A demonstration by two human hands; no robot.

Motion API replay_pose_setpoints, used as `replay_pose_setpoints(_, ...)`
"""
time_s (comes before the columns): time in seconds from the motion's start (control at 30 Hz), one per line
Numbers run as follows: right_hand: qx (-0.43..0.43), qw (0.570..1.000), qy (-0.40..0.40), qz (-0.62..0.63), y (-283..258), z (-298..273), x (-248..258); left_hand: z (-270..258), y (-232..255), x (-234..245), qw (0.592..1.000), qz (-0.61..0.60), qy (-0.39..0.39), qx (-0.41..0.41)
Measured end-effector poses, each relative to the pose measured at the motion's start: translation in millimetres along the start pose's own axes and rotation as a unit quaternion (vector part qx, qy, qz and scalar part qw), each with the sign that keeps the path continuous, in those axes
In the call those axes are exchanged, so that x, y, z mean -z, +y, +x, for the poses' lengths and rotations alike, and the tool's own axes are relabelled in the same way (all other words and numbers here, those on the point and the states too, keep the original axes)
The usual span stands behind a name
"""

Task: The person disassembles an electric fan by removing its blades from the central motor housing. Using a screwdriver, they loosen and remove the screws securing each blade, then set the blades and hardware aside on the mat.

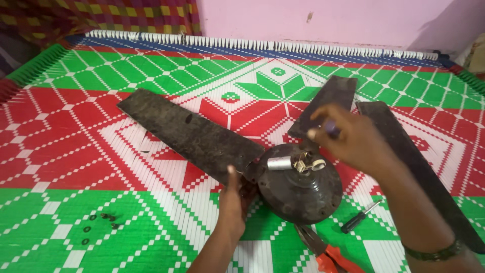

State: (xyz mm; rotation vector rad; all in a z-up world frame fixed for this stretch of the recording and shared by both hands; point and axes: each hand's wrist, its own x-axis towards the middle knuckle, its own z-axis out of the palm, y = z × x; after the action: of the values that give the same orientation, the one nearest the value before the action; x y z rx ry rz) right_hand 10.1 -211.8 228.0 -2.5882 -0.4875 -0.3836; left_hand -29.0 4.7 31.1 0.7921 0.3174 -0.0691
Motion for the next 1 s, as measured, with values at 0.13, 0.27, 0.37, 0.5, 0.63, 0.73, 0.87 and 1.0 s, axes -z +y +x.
replay_pose_setpoints(0.13,0.101,0.983,0.093,0.123,-25.8,3.0,18.6,8.4,0.1,-1.2,0.995,-0.1,-0.006,-0.004)
replay_pose_setpoints(0.27,0.147,0.906,0.08,0.389,-45.5,8.7,10.4,6.6,-1.9,3.3,0.997,-0.064,-0.012,-0.028)
replay_pose_setpoints(0.37,0.182,0.862,0.066,0.468,-51.0,16.3,-13.4,7.0,-0.9,2.6,0.999,-0.051,-0.002,-0.015)
replay_pose_setpoints(0.5,0.165,0.836,0.046,0.522,-47.9,22.6,-56.7,3.8,-0.7,0.5,0.998,-0.054,-0.011,-0.036)
replay_pose_setpoints(0.63,0.127,0.832,0.048,0.537,-37.5,27.5,-88.0,-0.2,-1.1,0.4,0.995,-0.056,-0.031,-0.071)
replay_pose_setpoints(0.73,0.122,0.828,0.044,0.546,-29.2,28.0,-103.2,-0.4,-0.4,1.6,0.998,-0.036,-0.02,-0.056)
replay_pose_setpoints(0.87,0.122,0.83,0.034,0.543,-21.5,29.2,-112.2,0.6,1.2,-0.4,0.998,-0.045,0.0,-0.042)
replay_pose_setpoints(1.0,0.125,0.815,0.036,0.564,-18.2,32.7,-114.1,0.1,2.6,-1.1,0.999,-0.039,0.01,-0.032)
